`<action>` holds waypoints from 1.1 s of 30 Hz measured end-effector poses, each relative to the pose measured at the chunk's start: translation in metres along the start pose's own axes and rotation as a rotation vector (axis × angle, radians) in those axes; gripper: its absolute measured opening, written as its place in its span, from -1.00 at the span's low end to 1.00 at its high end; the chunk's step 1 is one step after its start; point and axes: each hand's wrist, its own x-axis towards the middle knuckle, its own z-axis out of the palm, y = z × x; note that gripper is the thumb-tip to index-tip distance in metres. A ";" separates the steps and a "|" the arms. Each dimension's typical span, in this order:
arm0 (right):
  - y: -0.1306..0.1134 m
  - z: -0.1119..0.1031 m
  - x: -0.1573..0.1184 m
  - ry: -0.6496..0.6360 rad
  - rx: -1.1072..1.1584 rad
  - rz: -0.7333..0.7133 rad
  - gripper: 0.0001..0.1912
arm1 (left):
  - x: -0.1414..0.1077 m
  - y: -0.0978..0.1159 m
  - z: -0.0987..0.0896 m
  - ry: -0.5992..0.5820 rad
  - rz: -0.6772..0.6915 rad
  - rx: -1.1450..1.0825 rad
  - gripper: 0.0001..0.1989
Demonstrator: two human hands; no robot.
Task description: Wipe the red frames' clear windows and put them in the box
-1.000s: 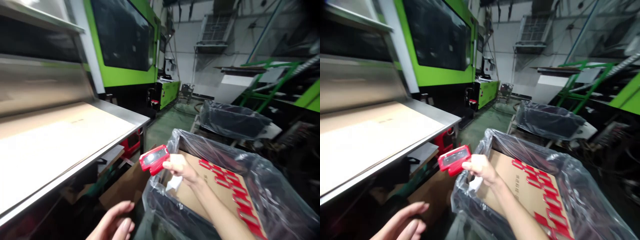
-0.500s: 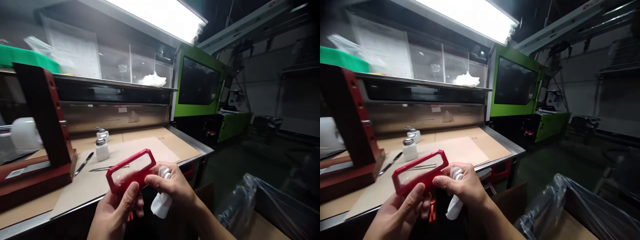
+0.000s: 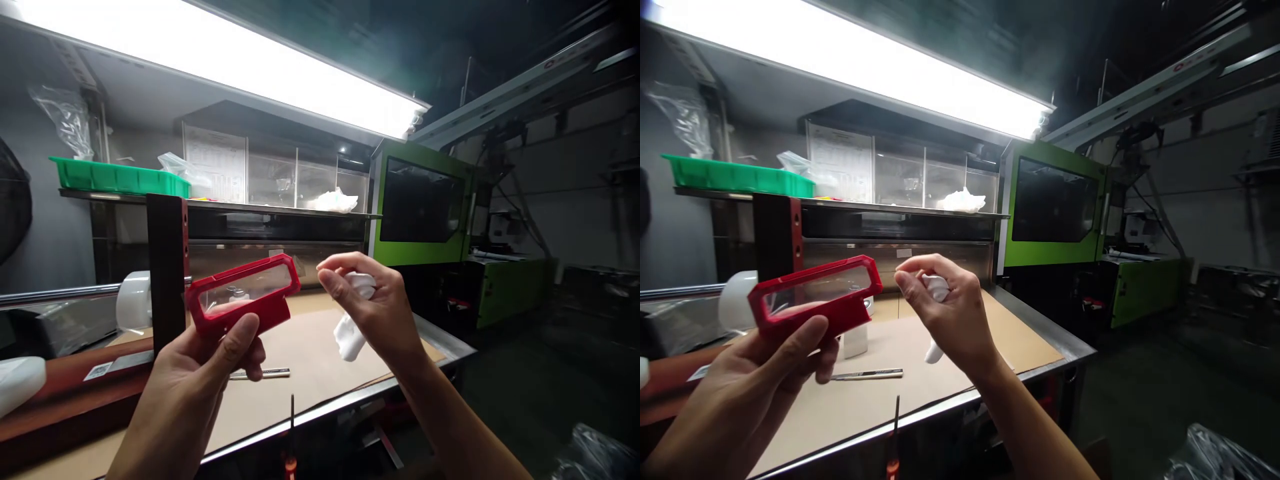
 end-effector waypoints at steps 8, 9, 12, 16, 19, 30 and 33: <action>-0.010 0.005 0.027 -0.027 -0.049 -0.115 -0.90 | 0.010 0.009 0.002 -0.014 0.076 0.081 -0.68; -0.011 0.005 0.028 -0.034 -0.051 -0.118 -0.90 | 0.011 0.009 0.002 -0.009 0.079 0.082 -0.68; -0.011 0.007 0.029 -0.048 -0.058 -0.132 -0.91 | 0.011 0.009 0.004 -0.004 0.084 0.096 -0.69; -0.010 0.008 0.030 -0.067 -0.066 -0.144 -0.91 | 0.011 0.008 0.004 -0.010 0.102 0.137 -0.65; -0.010 0.008 0.030 -0.058 -0.125 -0.166 -0.92 | 0.011 0.009 0.004 0.001 0.115 0.147 -0.67; -0.010 0.013 0.029 -0.071 -0.291 -0.305 -0.90 | 0.016 0.004 0.002 0.019 0.129 0.161 -0.69; -0.008 0.015 0.029 -0.076 -0.297 -0.347 -0.92 | 0.017 0.002 0.000 0.034 0.120 0.166 -0.68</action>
